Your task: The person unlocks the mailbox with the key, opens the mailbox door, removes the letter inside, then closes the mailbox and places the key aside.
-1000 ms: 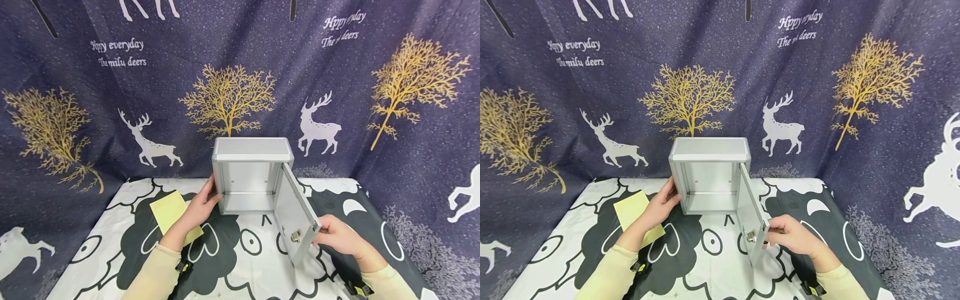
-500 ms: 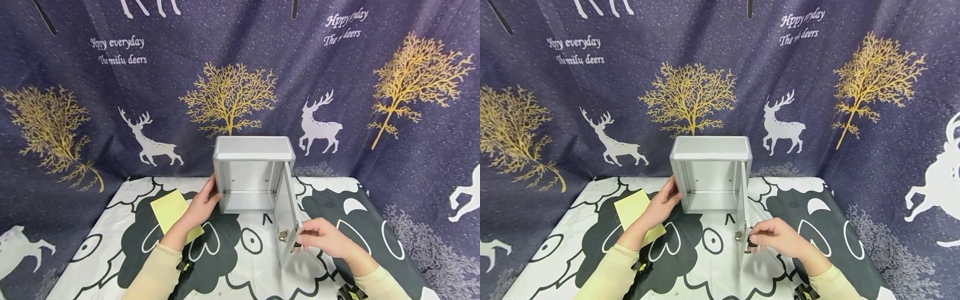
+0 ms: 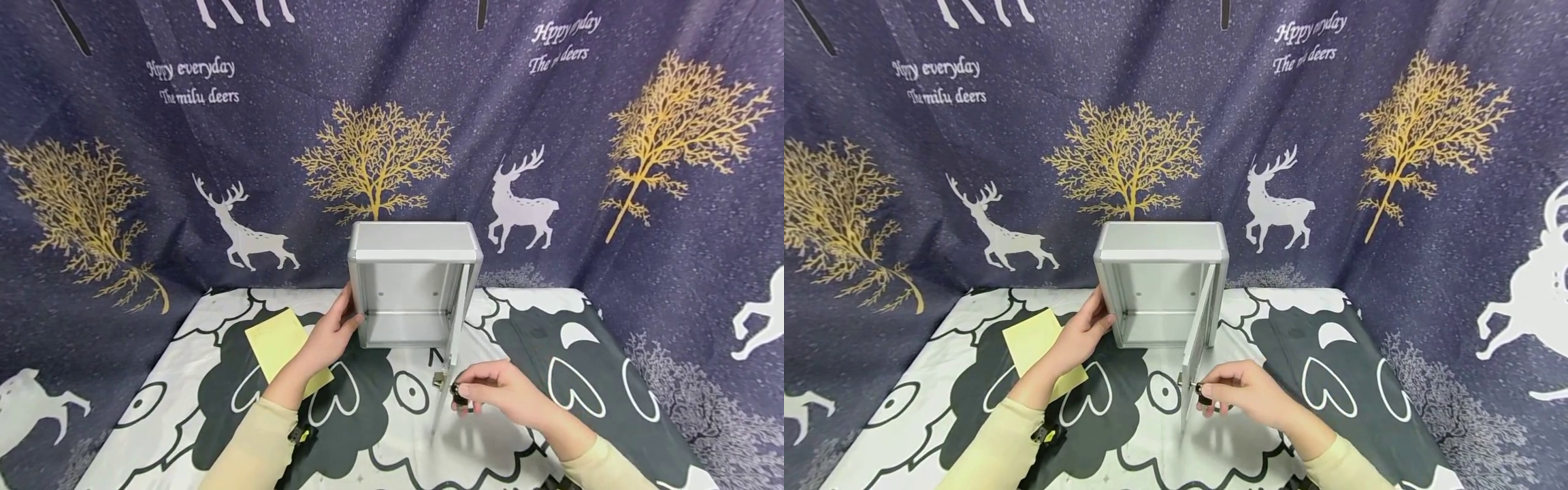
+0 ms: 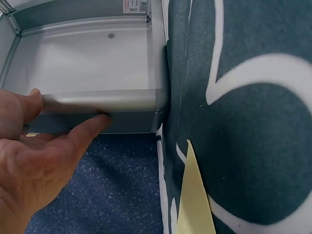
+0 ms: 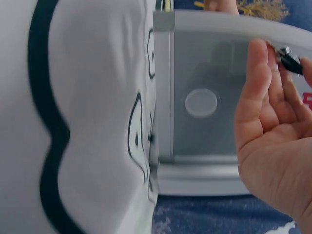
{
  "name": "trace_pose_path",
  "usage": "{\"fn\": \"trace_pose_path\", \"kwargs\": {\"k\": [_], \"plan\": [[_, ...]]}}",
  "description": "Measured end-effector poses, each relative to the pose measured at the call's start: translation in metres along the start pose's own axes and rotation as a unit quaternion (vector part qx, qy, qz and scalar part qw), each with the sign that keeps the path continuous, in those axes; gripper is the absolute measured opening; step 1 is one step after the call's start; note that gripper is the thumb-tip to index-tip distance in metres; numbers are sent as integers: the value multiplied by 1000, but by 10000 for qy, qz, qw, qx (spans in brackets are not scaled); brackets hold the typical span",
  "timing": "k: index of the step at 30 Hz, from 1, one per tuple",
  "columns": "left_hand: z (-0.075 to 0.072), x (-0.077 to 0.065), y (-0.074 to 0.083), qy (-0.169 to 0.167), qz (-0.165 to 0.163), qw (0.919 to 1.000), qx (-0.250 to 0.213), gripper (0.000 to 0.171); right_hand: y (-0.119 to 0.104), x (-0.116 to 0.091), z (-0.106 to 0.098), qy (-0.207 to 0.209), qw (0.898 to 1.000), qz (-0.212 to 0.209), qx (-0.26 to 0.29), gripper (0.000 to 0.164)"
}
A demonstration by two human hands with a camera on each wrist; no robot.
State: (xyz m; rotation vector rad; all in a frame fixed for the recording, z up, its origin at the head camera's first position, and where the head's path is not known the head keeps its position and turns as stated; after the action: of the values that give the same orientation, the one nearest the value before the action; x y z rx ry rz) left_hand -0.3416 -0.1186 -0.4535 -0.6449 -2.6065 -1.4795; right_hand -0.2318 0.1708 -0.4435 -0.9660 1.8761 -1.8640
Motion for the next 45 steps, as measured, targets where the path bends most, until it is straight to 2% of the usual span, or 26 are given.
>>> {"fn": "trace_pose_path", "kwargs": {"k": [15,23,34,45], "plan": [[0,-1,2,-30,-5,10000,-13,75,12,22,23,643,9958,634,119,26],[0,-3,4,0,-20,10000,-19,75,18,37,32,1002,9894,1005,295,25],[0,-2,5,13,57,10000,6,77,24,57,40,1476,9811,1212,326,30],[-1,-2,6,-32,32,10000,30,78,31,79,48,1753,9718,1264,943,33]]}}
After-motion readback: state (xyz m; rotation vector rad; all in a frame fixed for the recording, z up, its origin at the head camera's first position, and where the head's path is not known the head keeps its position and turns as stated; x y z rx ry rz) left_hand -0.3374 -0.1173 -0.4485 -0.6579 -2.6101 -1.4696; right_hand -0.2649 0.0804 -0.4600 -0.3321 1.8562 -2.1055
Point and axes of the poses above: each hand's wrist, its own x-axis towards the middle knuckle, its own z-axis out of the palm, y = z × x, the point moved 9 cm from there along x, towards the middle knuckle, and after that the axes turned 8 degrees about x, right-handed, at the moved point
